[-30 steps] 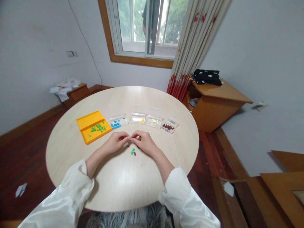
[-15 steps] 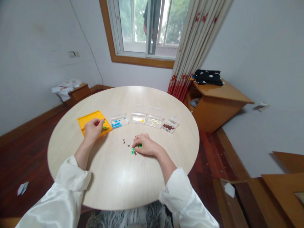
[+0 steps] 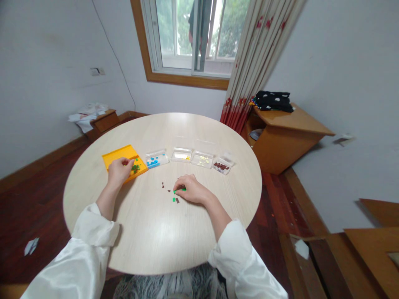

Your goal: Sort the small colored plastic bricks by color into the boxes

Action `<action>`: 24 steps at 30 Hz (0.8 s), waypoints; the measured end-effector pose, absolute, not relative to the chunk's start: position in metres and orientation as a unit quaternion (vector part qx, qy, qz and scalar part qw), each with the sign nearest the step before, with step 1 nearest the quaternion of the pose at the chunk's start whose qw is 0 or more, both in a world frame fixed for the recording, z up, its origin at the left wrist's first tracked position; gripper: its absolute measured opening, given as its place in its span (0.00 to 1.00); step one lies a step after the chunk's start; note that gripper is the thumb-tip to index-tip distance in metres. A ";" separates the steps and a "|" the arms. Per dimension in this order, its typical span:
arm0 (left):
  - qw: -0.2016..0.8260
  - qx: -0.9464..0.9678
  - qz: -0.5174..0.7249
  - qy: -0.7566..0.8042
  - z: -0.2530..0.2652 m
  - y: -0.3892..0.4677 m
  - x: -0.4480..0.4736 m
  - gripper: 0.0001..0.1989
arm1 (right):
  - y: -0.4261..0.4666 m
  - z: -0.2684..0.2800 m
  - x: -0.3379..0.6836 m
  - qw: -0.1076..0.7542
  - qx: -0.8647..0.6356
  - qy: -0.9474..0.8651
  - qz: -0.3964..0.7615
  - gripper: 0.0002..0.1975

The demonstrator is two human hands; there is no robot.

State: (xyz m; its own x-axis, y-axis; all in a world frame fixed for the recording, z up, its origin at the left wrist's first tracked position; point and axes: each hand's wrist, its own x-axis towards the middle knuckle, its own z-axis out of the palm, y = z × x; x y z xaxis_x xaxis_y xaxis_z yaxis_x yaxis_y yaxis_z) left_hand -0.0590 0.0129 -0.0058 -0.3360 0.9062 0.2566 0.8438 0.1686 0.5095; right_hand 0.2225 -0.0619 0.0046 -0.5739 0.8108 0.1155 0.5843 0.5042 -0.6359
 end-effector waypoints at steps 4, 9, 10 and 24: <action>0.056 0.577 0.282 0.764 -0.006 0.012 -0.059 0.14 | -0.062 0.005 0.222 0.206 -0.418 -0.839 0.280 0.04; 0.069 0.576 0.272 0.768 -0.006 0.012 -0.058 0.14 | -0.062 0.005 0.222 0.217 -0.425 -0.834 0.279 0.04; 0.071 0.575 0.274 0.768 -0.006 0.012 -0.058 0.14 | -0.062 0.005 0.221 0.223 -0.428 -0.829 0.282 0.04; 0.063 0.578 0.454 0.675 0.004 0.005 -0.043 0.12 | -0.059 0.000 0.218 0.365 -0.489 -0.742 0.278 0.05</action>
State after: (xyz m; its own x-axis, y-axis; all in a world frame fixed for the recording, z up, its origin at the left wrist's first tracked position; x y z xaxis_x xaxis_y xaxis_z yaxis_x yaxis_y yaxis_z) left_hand -0.0425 0.0050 0.0036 -0.3239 0.8371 0.4408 0.7234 -0.0811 0.6856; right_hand 0.2180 -0.0588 0.0000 -0.2548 0.9285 0.2700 0.5221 0.3672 -0.7698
